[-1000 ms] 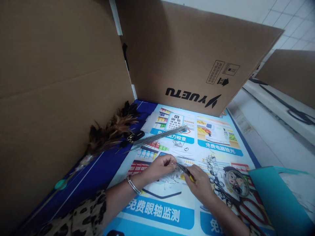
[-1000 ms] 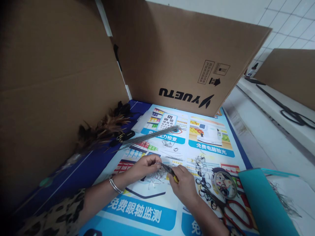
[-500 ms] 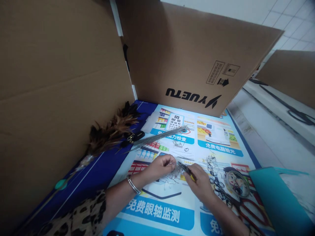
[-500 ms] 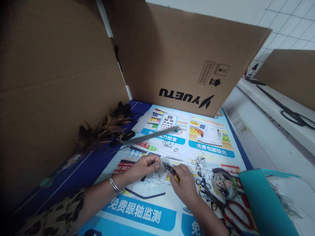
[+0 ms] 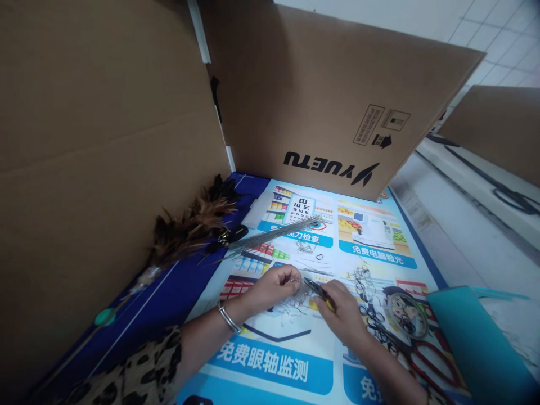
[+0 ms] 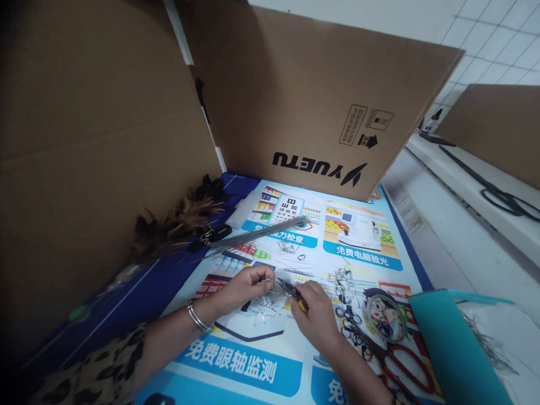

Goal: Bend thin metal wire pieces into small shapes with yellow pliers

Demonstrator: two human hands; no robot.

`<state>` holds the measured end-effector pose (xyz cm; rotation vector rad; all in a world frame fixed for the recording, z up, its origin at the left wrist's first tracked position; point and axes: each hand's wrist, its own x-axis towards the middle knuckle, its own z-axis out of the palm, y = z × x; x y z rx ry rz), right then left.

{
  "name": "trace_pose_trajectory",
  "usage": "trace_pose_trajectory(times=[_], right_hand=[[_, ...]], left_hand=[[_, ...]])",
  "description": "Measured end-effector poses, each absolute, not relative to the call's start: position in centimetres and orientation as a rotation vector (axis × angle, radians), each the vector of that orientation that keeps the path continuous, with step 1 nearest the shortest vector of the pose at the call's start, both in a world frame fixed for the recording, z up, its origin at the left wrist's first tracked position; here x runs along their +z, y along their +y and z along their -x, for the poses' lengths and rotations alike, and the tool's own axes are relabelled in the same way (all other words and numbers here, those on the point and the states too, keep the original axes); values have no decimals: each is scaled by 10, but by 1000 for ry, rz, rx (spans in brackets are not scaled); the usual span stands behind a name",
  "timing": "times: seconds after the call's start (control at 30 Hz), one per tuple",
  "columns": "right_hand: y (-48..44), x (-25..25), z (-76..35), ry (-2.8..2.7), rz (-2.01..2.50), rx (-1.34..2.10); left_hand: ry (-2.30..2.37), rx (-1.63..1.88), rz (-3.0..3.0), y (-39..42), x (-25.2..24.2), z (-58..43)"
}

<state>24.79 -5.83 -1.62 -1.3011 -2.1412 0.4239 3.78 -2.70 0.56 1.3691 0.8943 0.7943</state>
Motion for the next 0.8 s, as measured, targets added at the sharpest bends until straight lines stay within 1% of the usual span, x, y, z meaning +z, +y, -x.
trace_pose_trajectory(times=[0.47, 0.8], right_hand=[[-59, -10, -248, -2292, 1297, 366], [-62, -8, -248, -2315, 1313, 281]], left_hand=[[911, 740, -1425, -28, 3, -38], [907, 804, -1512, -29, -4, -38]])
